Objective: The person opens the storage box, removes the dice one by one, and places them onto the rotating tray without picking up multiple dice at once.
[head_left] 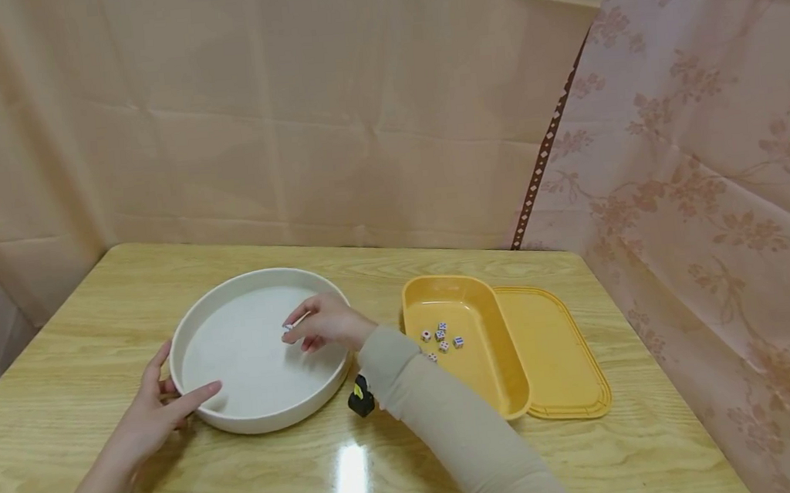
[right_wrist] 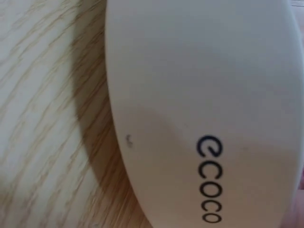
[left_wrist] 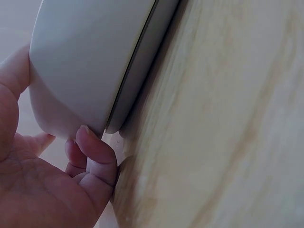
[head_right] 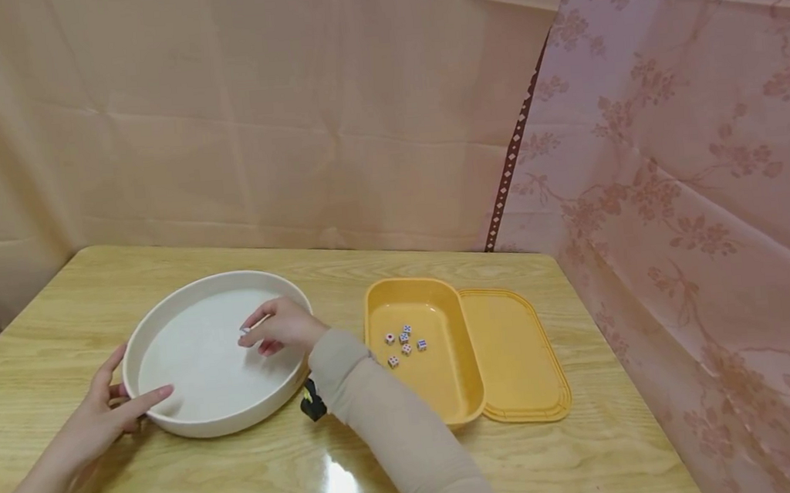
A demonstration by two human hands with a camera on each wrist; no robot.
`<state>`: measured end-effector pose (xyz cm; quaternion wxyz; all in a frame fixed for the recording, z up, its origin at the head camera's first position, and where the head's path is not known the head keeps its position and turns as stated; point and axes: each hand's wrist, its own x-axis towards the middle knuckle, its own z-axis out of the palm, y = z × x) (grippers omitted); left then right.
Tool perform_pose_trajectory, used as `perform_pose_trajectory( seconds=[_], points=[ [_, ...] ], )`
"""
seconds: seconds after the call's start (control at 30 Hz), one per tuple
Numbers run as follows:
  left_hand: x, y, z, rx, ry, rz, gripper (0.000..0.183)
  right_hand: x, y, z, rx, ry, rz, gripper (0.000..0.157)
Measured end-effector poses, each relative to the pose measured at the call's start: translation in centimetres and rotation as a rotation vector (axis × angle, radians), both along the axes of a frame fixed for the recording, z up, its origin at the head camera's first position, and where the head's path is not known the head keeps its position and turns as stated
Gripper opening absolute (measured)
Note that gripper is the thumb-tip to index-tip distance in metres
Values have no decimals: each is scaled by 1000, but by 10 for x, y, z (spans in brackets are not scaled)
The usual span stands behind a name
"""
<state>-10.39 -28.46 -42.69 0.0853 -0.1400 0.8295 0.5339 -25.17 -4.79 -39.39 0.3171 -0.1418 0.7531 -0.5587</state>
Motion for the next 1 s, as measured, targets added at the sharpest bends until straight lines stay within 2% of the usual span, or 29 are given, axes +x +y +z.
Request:
perform_pose_trajectory(
  seconds=[0.3,0.5,1.0],
  points=[
    [0,1,0,-4,10,-1,111,6,-2,-1,112,55,73,16],
    [0,0,0,-15,10,0,110,6,-3,-3,128,64,112,14],
    [-1,1,-1,-7,4,4,111,7,-2,-2,109,81,75,19]
  ],
)
